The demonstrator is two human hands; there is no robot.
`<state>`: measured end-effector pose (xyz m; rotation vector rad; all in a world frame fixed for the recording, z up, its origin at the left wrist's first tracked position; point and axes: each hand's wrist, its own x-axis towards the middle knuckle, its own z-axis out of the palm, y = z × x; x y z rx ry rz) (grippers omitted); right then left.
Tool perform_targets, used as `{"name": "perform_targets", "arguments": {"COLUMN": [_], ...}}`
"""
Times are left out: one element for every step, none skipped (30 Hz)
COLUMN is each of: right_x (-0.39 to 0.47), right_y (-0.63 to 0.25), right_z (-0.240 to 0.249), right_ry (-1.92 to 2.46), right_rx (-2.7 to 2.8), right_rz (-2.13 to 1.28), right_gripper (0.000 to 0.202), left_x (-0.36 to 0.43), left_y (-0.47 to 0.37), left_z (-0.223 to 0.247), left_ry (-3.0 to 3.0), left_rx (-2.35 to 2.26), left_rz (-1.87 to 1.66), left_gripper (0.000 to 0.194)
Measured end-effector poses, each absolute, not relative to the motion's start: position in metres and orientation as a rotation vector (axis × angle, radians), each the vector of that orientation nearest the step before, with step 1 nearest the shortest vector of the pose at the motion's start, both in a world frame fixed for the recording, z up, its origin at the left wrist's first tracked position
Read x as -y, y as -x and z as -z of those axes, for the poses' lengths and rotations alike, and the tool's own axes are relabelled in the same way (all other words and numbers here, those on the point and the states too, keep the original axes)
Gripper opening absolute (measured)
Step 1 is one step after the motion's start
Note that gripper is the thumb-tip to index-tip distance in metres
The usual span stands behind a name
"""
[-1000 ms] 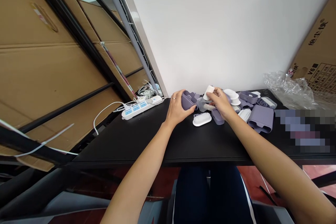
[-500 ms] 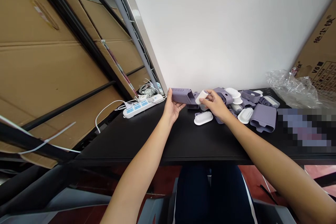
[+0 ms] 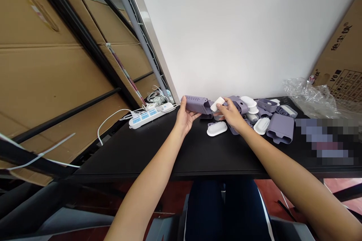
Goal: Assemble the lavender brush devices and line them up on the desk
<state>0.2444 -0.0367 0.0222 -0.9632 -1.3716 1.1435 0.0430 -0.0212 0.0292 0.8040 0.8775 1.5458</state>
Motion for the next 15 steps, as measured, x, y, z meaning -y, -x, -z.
{"name": "perform_targets", "arguments": {"right_x": [0.0362, 0.0359, 0.0357, 0.0357, 0.0358, 0.036, 0.0361, 0.0361, 0.036, 0.0358, 0.0357, 0.0355, 0.0354, 0.0355, 0.0357], "right_y": [-0.2447, -0.2451, -0.2454, -0.2458, -0.2461, -0.2464, -0.2466, -0.2468, -0.2471, -0.2474, -0.2477, -0.2481, -0.2485, -0.249, -0.2494], "right_z": [-0.0221, -0.0221, -0.0221, -0.022, -0.0217, -0.0213, -0.0207, -0.0198, -0.0188, -0.0176, -0.0165, -0.0155, -0.0148, -0.0145, -0.0145], "right_ry": [0.968, 0.969, 0.969, 0.97, 0.971, 0.973, 0.975, 0.975, 0.974, 0.974, 0.976, 0.985, 0.999, 1.016, 1.035], "right_rx": [1.362, 1.359, 1.363, 1.371, 1.384, 1.402, 1.424, 1.45, 1.48, 1.512, 1.543, 1.573, 1.603, 1.634, 1.668], "right_rz": [-1.151, -1.155, -1.156, -1.152, -1.145, -1.134, -1.118, -1.096, -1.069, -1.038, -1.005, -0.97, -0.932, -0.89, -0.845], "right_gripper": [0.054, 0.054, 0.055, 0.056, 0.058, 0.06, 0.061, 0.061, 0.06, 0.059, 0.057, 0.056, 0.054, 0.052, 0.051], "left_x": [0.0211, 0.0207, 0.0201, 0.0195, 0.0188, 0.0183, 0.0179, 0.0178, 0.0178, 0.0181, 0.0186, 0.0192, 0.02, 0.0209, 0.022], "left_y": [-0.0429, -0.0427, -0.0424, -0.042, -0.0415, -0.0412, -0.0409, -0.0408, -0.0408, -0.041, -0.0414, -0.042, -0.0427, -0.0435, -0.0443], "left_z": [-0.029, -0.0287, -0.0282, -0.0275, -0.0269, -0.0262, -0.0256, -0.0251, -0.0247, -0.0244, -0.0243, -0.0244, -0.0246, -0.025, -0.0255], "left_ry": [-0.805, -0.806, -0.807, -0.808, -0.809, -0.811, -0.816, -0.822, -0.828, -0.833, -0.835, -0.833, -0.826, -0.819, -0.814], "left_rx": [-0.878, -0.878, -0.878, -0.88, -0.882, -0.884, -0.885, -0.887, -0.89, -0.892, -0.894, -0.896, -0.898, -0.898, -0.899], "left_rz": [-1.542, -1.54, -1.539, -1.541, -1.544, -1.55, -1.556, -1.561, -1.564, -1.563, -1.561, -1.559, -1.557, -1.557, -1.557], "left_gripper": [0.056, 0.056, 0.056, 0.055, 0.055, 0.054, 0.053, 0.053, 0.053, 0.053, 0.054, 0.054, 0.053, 0.053, 0.052]}}
